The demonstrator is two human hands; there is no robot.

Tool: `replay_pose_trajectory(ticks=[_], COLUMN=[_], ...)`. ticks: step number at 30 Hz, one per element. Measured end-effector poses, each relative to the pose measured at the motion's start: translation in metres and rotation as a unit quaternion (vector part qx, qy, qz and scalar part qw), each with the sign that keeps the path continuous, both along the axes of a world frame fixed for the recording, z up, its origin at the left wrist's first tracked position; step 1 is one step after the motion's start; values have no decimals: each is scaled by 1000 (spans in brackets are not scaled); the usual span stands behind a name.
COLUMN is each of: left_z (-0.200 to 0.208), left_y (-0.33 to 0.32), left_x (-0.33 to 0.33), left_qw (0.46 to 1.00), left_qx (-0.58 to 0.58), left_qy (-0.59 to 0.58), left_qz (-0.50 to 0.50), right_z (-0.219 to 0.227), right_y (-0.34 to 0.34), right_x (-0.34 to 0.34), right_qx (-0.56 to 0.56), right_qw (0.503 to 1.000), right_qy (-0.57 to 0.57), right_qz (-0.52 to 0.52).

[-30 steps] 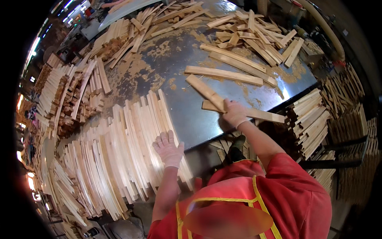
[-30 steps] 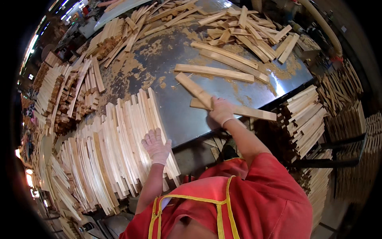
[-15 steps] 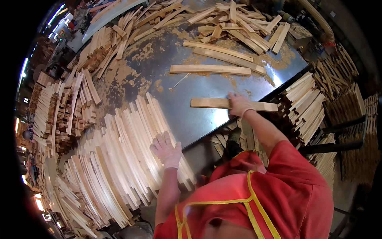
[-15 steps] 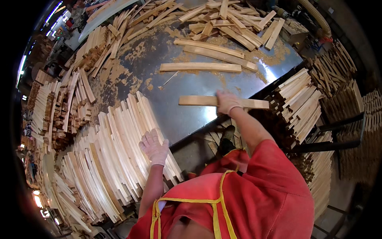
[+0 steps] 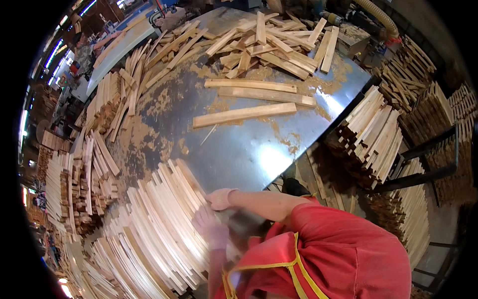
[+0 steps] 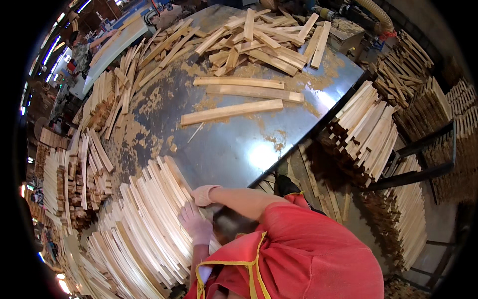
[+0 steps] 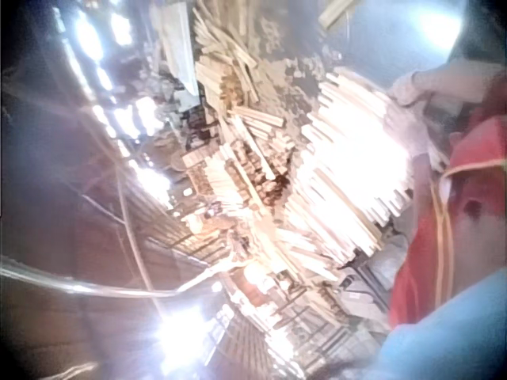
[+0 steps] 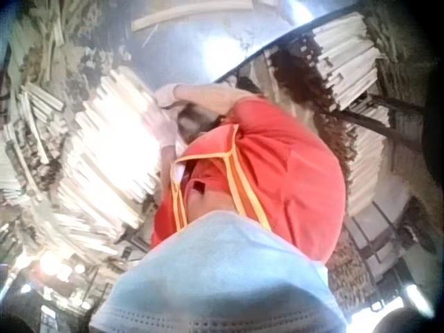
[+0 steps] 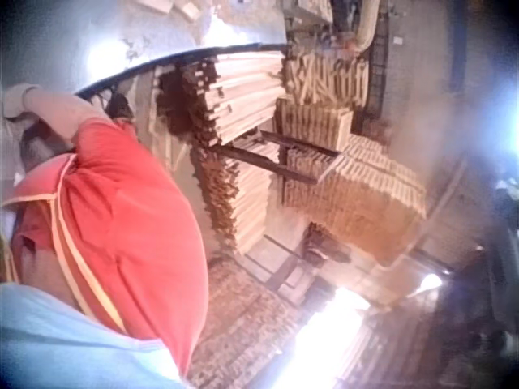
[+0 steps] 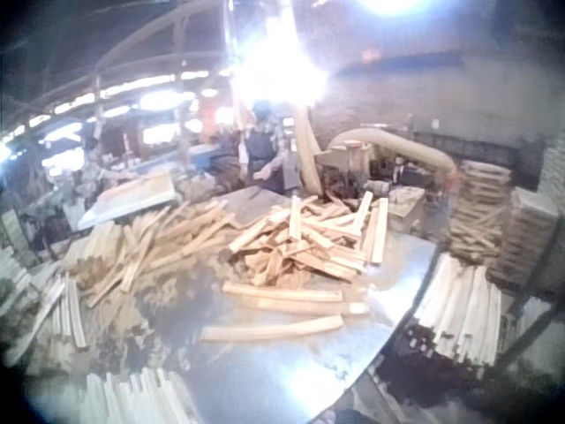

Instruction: The person sorts and stacks thin wooden slats on a metal workbench. They pick up individual pieces from a disorganized pile, align them, and place them into a neat stack. The person occasionally gathers larger bundles of slats and moves them to a different area of the workspace.

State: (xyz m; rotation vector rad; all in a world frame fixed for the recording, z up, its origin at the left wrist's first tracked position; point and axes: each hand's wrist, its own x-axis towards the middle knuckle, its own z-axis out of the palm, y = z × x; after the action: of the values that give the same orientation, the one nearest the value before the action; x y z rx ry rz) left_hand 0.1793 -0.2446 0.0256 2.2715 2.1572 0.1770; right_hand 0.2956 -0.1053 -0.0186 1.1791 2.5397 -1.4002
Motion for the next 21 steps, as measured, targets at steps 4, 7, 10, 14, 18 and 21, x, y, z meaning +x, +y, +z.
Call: replay_pose_trajectory(ticks=[4, 7, 10, 14, 18, 21], left_z=[7, 23, 35, 49, 106, 130], left_y=[-5, 29, 86, 242, 452, 594], left_x=[2, 22, 39, 72, 156, 216], left_qw=[999, 986, 978, 998, 992, 983], left_qx=[-24, -107, -131, -26, 23, 27], left_qy=[30, -5, -33, -38, -102, -151], left_qz=[35, 126, 156, 51, -65, -103], right_z=[54, 57, 100, 123, 126, 113], right_y=[80, 172, 255, 396, 481, 505], right_x=[119, 266, 400, 573, 650, 655], right_qx=[-61, -187, -192, 146, 192, 9], right_qw=[987, 926, 797, 815, 795, 878], right_qy=[147, 273, 422, 153, -130, -157], right_qz=[4, -182, -387, -540, -561, -452])
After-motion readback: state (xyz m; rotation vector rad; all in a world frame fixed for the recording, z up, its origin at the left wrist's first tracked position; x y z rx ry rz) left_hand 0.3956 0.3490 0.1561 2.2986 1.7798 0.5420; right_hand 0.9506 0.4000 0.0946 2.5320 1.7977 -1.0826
